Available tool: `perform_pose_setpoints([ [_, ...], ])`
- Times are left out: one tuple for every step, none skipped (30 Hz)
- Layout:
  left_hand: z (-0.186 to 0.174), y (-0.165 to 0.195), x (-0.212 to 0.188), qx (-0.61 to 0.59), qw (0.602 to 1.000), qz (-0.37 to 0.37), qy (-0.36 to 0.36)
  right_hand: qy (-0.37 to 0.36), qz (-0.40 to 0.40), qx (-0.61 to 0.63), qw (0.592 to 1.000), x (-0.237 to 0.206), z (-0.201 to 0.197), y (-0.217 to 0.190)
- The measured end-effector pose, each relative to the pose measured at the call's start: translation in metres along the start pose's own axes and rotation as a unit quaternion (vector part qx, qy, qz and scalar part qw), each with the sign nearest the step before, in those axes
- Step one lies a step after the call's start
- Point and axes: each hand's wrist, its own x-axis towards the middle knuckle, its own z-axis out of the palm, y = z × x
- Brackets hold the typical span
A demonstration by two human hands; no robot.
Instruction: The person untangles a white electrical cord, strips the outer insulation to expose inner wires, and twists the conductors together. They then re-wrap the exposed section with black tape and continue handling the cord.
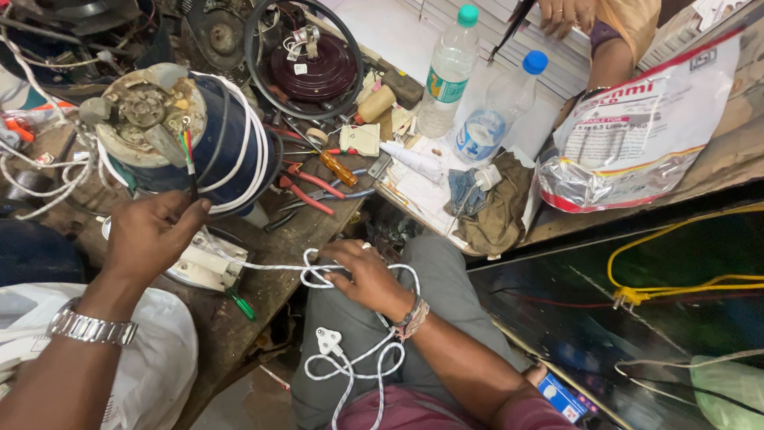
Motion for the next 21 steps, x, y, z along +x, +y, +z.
perform_pose_setpoints([
  [0.0004, 0.0002, 0.0, 0.004, 1.0, 0.003, 0.0, 0.0, 0.003, 0.004, 1.0, 0.0001, -0.0001, 0.0016],
  [0.0006, 0.0002, 0.0, 0.007, 1.0, 0.006, 0.0, 0.001, 0.005, 0.009, 1.0, -0.0001, -0.0001, 0.0028],
  [0.0008, 0.0001, -0.0001, 0.011, 1.0, 0.008, 0.0, 0.004, 0.006, 0.004, 1.0, -0.0003, -0.0001, 0.0035],
  [0.0009, -0.0001, -0.0001, 0.011, 1.0, 0.009, 0.0, 0.008, 0.007, -0.002, 1.0, -0.0005, -0.0001, 0.0041],
  [0.001, -0.0005, -0.0002, 0.011, 1.0, 0.01, -0.001, 0.012, 0.008, -0.007, 1.0, -0.0005, -0.0001, 0.0042],
  [0.0012, -0.0008, -0.0002, 0.011, 1.0, 0.012, -0.001, 0.012, 0.009, -0.005, 1.0, -0.0008, -0.0003, 0.0041],
  [0.0013, -0.0013, -0.0001, 0.014, 1.0, 0.008, -0.001, 0.012, 0.01, -0.003, 1.0, -0.0005, -0.0006, 0.0039],
  [0.0016, -0.0017, -0.0002, 0.016, 1.0, 0.004, 0.0, 0.011, 0.011, -0.001, 1.0, -0.0006, -0.0009, 0.0035],
  [0.0019, -0.0022, -0.0001, 0.019, 1.0, 0.001, 0.0, 0.012, 0.011, 0.0, 1.0, -0.0003, -0.0014, 0.0031],
  [0.0023, -0.0027, -0.0002, 0.019, 1.0, 0.001, -0.001, 0.012, 0.012, 0.001, 1.0, -0.0001, -0.0018, 0.0028],
  [0.0026, -0.0031, -0.0001, 0.019, 1.0, 0.002, -0.001, 0.013, 0.012, 0.002, 1.0, 0.0003, -0.0023, 0.0024],
  [0.0029, -0.0037, -0.0001, 0.02, 1.0, 0.003, -0.001, 0.013, 0.012, 0.003, 1.0, 0.0006, -0.0026, 0.0021],
  [0.0031, -0.0041, -0.0001, 0.016, 1.0, 0.005, -0.001, 0.014, 0.013, 0.003, 1.0, 0.001, -0.0029, 0.0018],
  [0.0033, -0.0046, -0.0002, 0.012, 1.0, 0.008, -0.001, 0.015, 0.013, 0.004, 1.0, 0.0011, -0.0031, 0.0017],
  [0.0031, -0.0049, -0.0001, 0.009, 1.0, 0.011, -0.001, 0.012, 0.02, 0.001, 1.0, 0.0012, -0.0033, 0.0014],
  [0.0031, -0.0053, -0.0001, 0.008, 1.0, 0.01, -0.002, 0.009, 0.027, -0.001, 1.0, 0.0008, -0.0034, 0.0014],
  [0.003, -0.0055, -0.0002, 0.007, 1.0, 0.008, -0.004, 0.005, 0.034, -0.004, 0.999, 0.0002, -0.0037, 0.0014],
  [0.0029, -0.0057, -0.0002, 0.007, 1.0, 0.007, -0.004, -0.002, 0.043, -0.013, 0.999, -0.0004, -0.0041, 0.0017],
  [0.0027, -0.0058, -0.0001, 0.01, 1.0, 0.005, -0.003, -0.009, 0.053, -0.022, 0.998, -0.0018, -0.0048, 0.002],
  [0.003, -0.0059, -0.0001, 0.014, 1.0, 0.004, -0.003, -0.016, 0.062, -0.03, 0.997, -0.0033, -0.0054, 0.0023],
  [0.0032, -0.0061, 0.0002, 0.018, 1.0, 0.002, -0.003, -0.035, 0.074, -0.033, 0.996, -0.0053, -0.0071, 0.0027],
])
